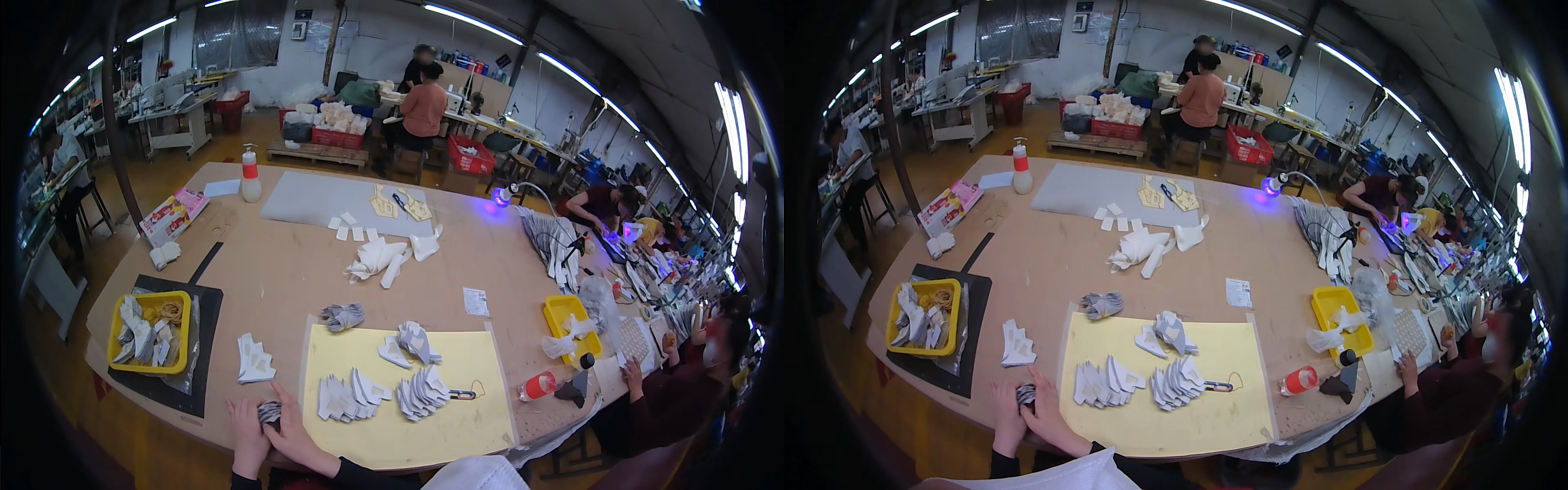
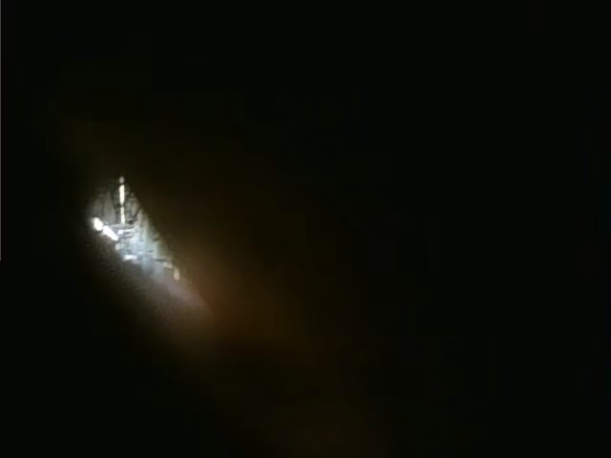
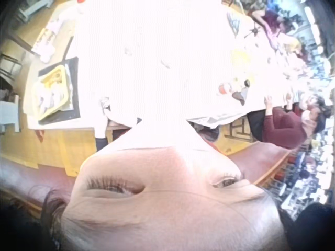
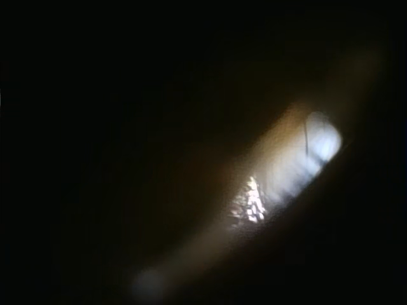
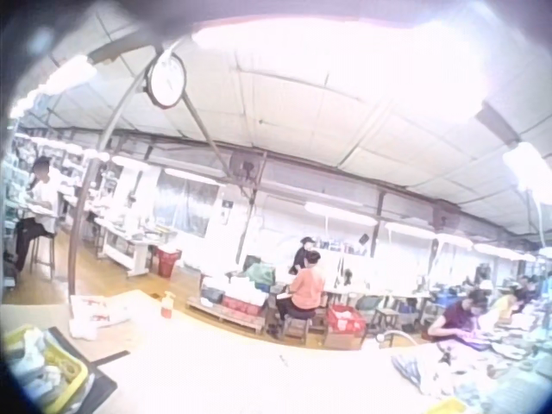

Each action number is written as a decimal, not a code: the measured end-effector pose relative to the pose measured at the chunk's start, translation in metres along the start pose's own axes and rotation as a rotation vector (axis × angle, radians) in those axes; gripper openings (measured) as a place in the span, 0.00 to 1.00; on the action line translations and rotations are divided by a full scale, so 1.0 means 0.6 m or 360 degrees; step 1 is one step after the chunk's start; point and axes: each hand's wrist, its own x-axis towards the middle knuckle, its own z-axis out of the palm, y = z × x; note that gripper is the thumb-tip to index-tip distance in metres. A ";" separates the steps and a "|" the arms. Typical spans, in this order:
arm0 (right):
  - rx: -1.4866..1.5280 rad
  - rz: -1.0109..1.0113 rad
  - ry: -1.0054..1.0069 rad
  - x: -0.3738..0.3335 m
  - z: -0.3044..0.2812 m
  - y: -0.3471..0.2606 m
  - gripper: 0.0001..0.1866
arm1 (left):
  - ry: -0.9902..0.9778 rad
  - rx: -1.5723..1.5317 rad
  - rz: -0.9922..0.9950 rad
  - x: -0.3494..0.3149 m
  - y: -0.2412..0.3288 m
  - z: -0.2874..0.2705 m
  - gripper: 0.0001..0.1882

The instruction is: The person uses a utility knife to trim the edges of small white fabric pieces on a yellow cutting mat. They repeatedly pick up pieces, trim them, and place them into a growing stack. The person also gathers and organizes the trimmed pieces into neat piles.

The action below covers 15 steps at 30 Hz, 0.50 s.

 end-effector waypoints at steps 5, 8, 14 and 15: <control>0.0168 -0.0033 -0.0079 -0.001 -0.003 -0.010 0.46 | 0.0010 0.0106 0.0101 -0.005 -0.023 0.007 0.22; 0.0319 0.0051 -0.0158 0.000 0.004 0.001 0.47 | 0.0123 0.0084 0.0100 0.003 -0.003 0.003 0.21; 0.0377 0.0035 -0.0033 -0.003 0.009 0.001 0.51 | -0.0021 -0.0053 -0.0010 0.001 -0.012 0.010 0.22; 0.0507 0.0053 0.0030 -0.002 0.009 0.002 0.52 | 0.0013 -0.0088 0.0025 0.001 -0.012 0.016 0.21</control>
